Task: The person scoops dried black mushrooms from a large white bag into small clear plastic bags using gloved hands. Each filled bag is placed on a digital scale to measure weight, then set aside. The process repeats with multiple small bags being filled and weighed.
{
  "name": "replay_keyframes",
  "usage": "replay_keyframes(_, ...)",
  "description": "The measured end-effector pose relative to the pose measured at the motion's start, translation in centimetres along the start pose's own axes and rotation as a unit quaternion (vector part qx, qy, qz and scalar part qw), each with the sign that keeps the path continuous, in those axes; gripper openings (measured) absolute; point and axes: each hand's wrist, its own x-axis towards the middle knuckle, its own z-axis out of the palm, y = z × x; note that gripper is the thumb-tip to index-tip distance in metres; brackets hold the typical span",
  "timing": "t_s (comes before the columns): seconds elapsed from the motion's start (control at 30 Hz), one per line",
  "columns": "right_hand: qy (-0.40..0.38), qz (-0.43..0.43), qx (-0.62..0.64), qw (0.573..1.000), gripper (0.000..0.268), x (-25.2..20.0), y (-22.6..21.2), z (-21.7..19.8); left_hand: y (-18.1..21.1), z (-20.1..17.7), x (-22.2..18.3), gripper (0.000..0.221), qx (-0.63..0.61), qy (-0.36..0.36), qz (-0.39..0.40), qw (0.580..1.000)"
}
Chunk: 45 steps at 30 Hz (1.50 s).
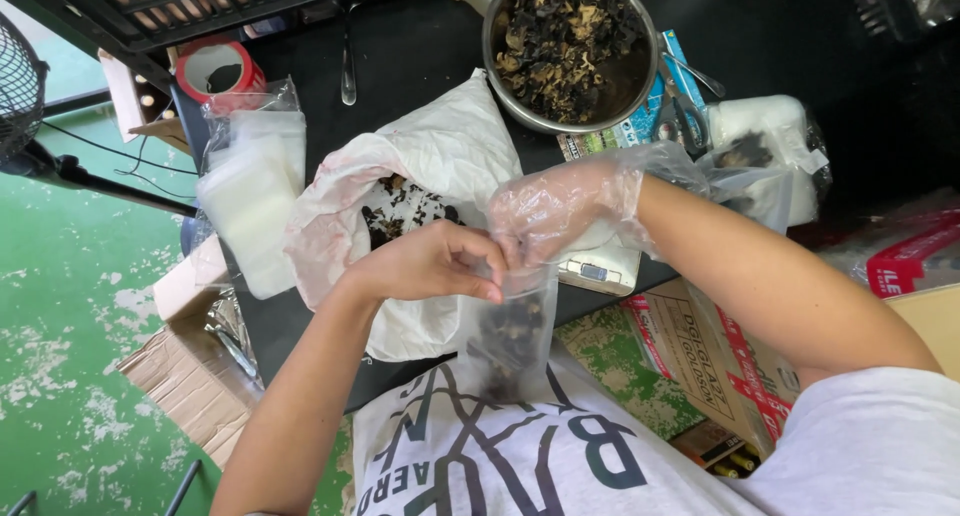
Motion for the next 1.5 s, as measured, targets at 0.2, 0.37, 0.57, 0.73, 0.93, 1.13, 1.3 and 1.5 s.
replay_keyframes(0.2,0.012,-0.058,0.039,0.997,0.024,-1.8,-1.8,-0.8,-1.1,-0.2,-0.6,0.014,-0.025,0.027,0.000,0.999)
replay_keyframes(0.37,0.094,0.169,0.111,0.975,0.026,-4.6,-9.2,0.2,-3.7,0.4,-1.2,0.017,-0.035,0.083,0.023,0.996)
replay_keyframes(0.57,0.136,0.181,0.136,0.964,0.015,-5.9,-9.3,3.1,-8.0,6.7,-0.6,0.085,-0.226,0.107,0.020,0.968)
replay_keyframes(0.73,0.124,0.151,0.183,0.964,0.027,-7.2,-9.1,3.6,-7.4,9.3,-0.2,0.043,-0.293,0.134,0.005,0.947)
replay_keyframes(0.93,0.108,0.108,0.186,0.971,0.029,-8.7,-8.6,5.4,-5.3,10.1,-0.1,0.040,-0.268,0.090,-0.004,0.959)
replay_keyframes(1.13,0.209,0.326,0.131,0.913,0.018,-11.9,-10.4,4.8,-2.8,8.2,5.6,0.034,-0.191,0.096,-0.025,0.977)
replay_keyframes(1.3,0.289,0.377,-0.078,0.877,0.020,-15.2,-7.6,6.5,-7.2,8.8,14.4,0.064,0.006,0.128,0.058,0.990)
replay_keyframes(1.5,0.350,0.415,-0.264,0.797,0.022,-13.0,8.8,13.2,-16.1,9.7,22.6,0.064,0.012,0.136,-0.009,0.991)
